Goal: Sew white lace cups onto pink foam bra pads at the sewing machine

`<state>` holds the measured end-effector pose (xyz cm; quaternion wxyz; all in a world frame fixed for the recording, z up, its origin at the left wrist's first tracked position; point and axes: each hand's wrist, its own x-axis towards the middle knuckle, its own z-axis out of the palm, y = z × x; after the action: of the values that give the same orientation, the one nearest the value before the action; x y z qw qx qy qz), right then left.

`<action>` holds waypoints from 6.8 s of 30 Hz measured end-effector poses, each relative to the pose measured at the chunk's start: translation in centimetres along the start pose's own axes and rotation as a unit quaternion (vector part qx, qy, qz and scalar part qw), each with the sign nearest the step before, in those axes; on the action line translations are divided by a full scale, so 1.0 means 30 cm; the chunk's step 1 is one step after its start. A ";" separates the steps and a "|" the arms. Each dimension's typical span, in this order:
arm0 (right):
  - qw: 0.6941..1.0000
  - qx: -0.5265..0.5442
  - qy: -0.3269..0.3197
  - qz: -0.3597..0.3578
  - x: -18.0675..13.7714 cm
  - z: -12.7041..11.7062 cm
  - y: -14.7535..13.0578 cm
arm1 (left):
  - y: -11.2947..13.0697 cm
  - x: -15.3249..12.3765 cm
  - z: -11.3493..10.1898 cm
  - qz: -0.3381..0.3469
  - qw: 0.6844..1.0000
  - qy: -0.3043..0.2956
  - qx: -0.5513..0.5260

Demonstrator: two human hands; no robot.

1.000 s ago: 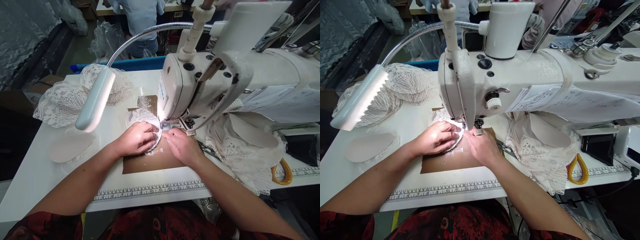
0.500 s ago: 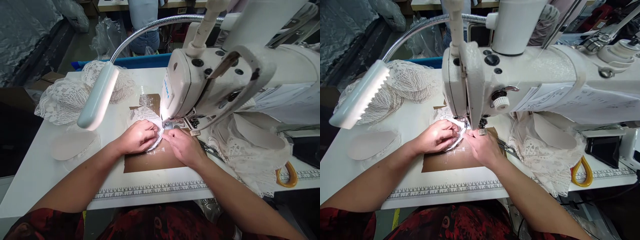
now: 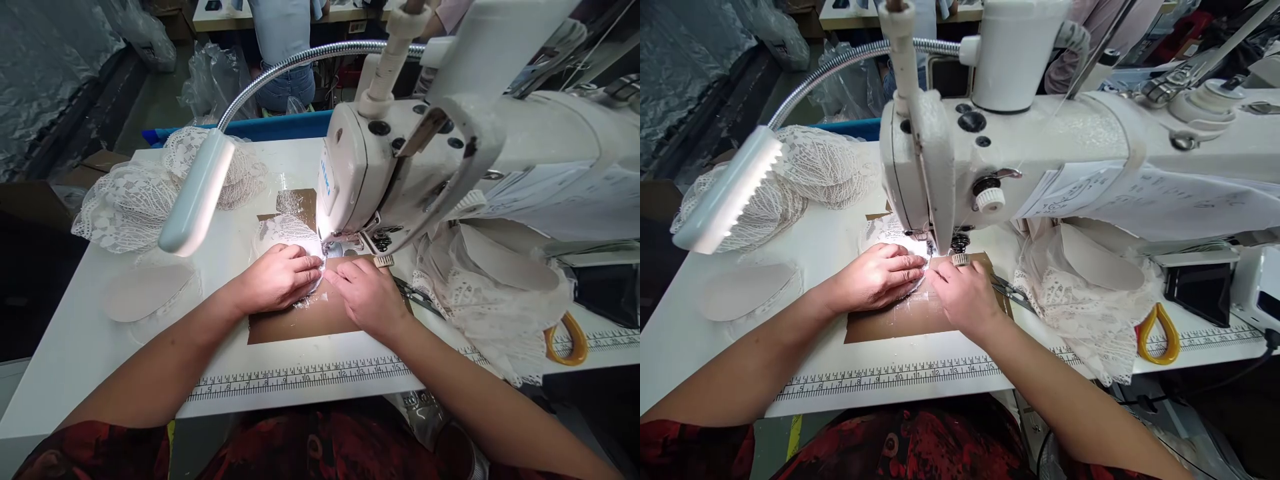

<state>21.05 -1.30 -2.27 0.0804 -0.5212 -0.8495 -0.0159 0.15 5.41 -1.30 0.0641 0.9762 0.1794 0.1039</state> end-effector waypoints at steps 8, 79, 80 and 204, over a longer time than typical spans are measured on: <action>0.997 -0.045 0.060 -0.016 0.003 0.007 -0.005 | 0.005 0.004 0.001 -0.003 1.000 0.010 0.009; 0.998 0.044 0.030 -0.042 0.011 0.002 0.029 | 0.011 0.039 0.035 -0.056 0.997 0.062 0.001; 0.998 0.039 0.030 -0.038 0.016 0.002 0.030 | 0.009 0.040 0.034 -0.062 0.996 0.058 0.006; 0.997 0.079 0.017 0.014 0.013 -0.002 0.035 | 0.087 0.024 0.009 -0.123 0.992 0.009 -0.026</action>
<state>21.81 -0.50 -2.23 0.1354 -0.5247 -0.8393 0.0433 1.76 3.24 -1.01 0.1000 0.9437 0.2961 0.1085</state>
